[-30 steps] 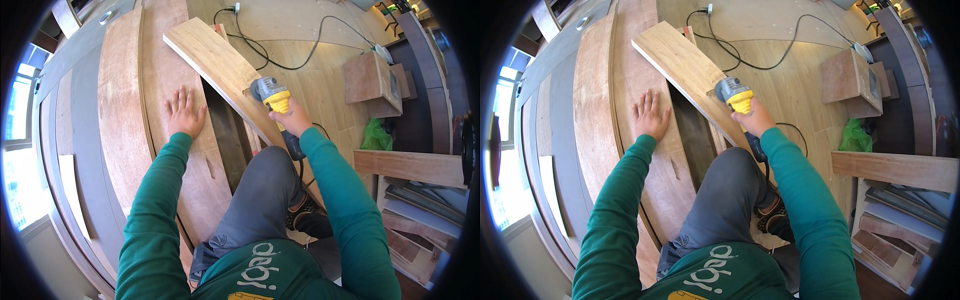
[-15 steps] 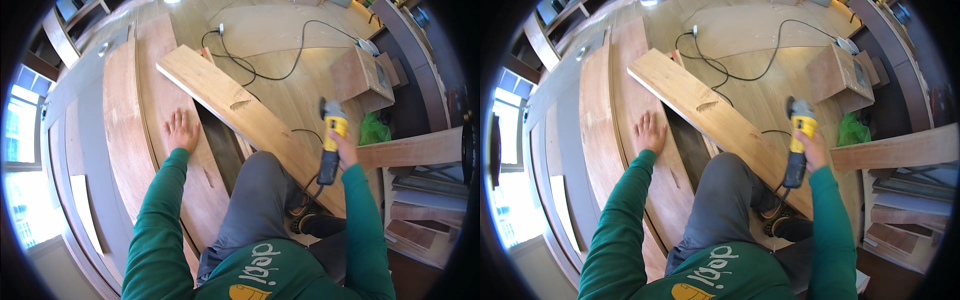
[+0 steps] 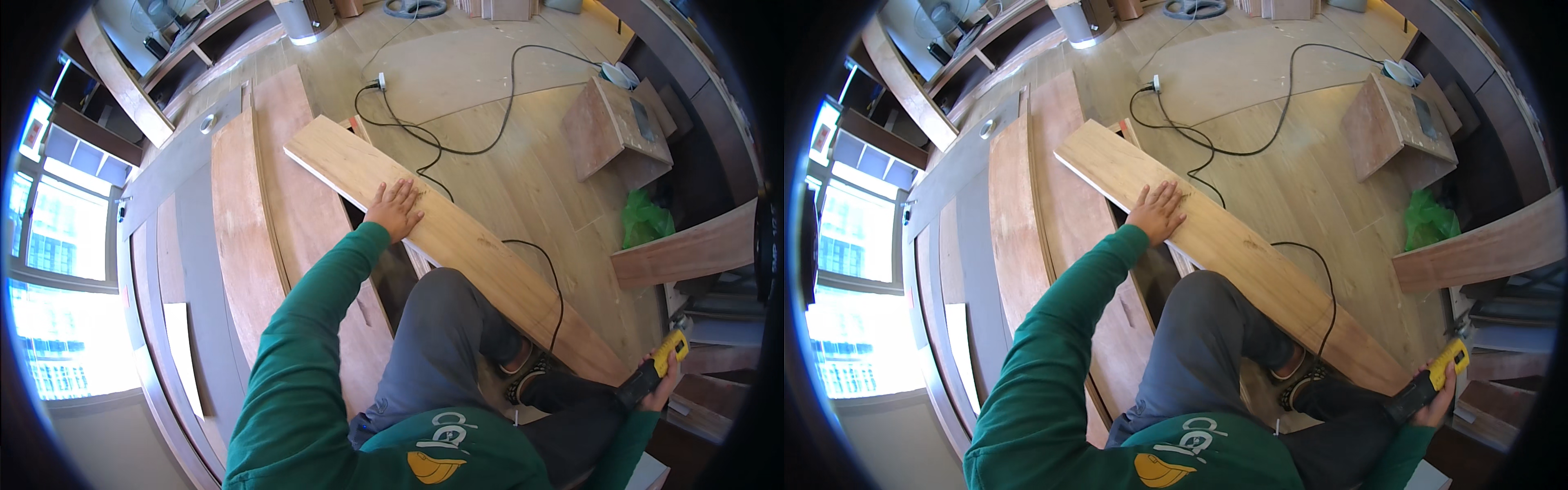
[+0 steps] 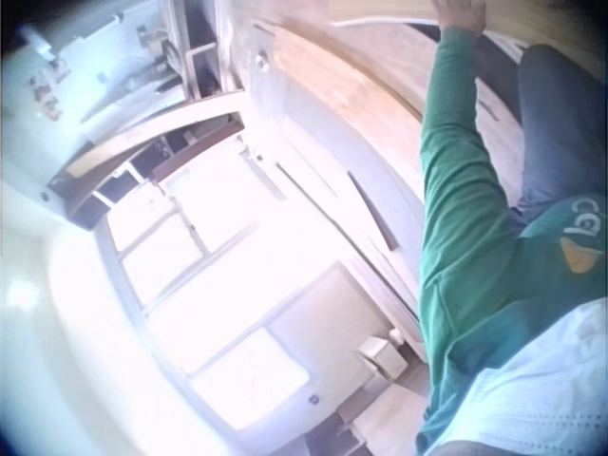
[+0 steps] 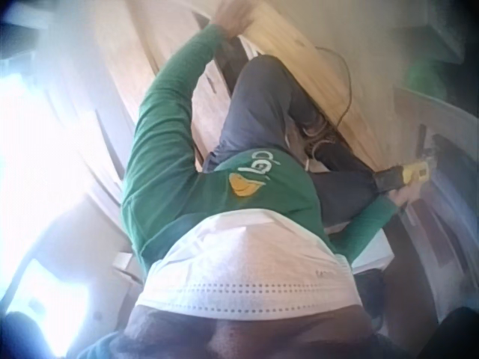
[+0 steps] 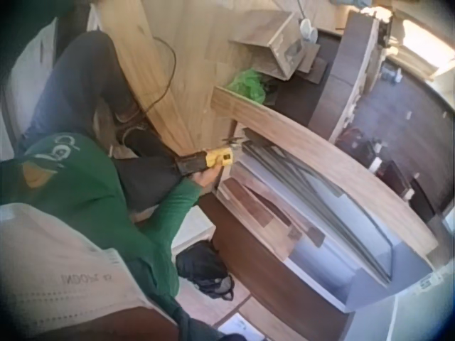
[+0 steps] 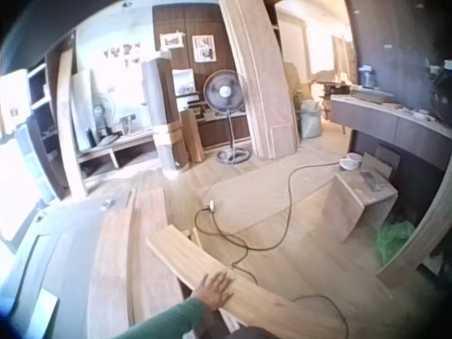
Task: The person uses a handheld power grinder to smooth the edges of curved wooden planks, picking up various pieces from the floor and wiping the surfaces by hand.
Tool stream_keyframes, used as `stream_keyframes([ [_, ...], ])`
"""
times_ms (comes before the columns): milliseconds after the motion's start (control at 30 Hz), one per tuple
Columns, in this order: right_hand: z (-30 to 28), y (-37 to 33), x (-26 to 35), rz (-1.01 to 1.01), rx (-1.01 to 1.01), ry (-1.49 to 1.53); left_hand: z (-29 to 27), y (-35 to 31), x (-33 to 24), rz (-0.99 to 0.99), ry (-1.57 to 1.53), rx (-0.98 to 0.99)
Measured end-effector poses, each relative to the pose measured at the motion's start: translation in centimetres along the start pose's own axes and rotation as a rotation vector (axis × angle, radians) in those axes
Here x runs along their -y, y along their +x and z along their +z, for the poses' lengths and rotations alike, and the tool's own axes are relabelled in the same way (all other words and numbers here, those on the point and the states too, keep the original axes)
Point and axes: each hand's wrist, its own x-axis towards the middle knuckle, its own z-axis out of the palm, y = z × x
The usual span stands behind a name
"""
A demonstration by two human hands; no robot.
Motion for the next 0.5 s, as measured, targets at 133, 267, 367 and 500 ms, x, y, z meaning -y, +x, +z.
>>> stream_keyframes([
  [133,-3.1,-0.2,0.2,-0.132,-0.07,0.079,0.3,3.2,2.9,-0.106,-0.024,0.081],
  [267,-3.7,-0.5,0.4,-0.127,-0.145,0.146,0.2,4.9,6.2,-0.176,-0.022,0.083],
  [367,-5.9,0.4,0.1,-0.141,-0.186,0.141,-0.1,6.2,8.6,-0.23,-0.016,0.074],
  [500,-7.2,0.7,-0.1,-0.135,-0.149,0.143,-0.8,7.2,11.3,-0.331,0.011,0.089],
])
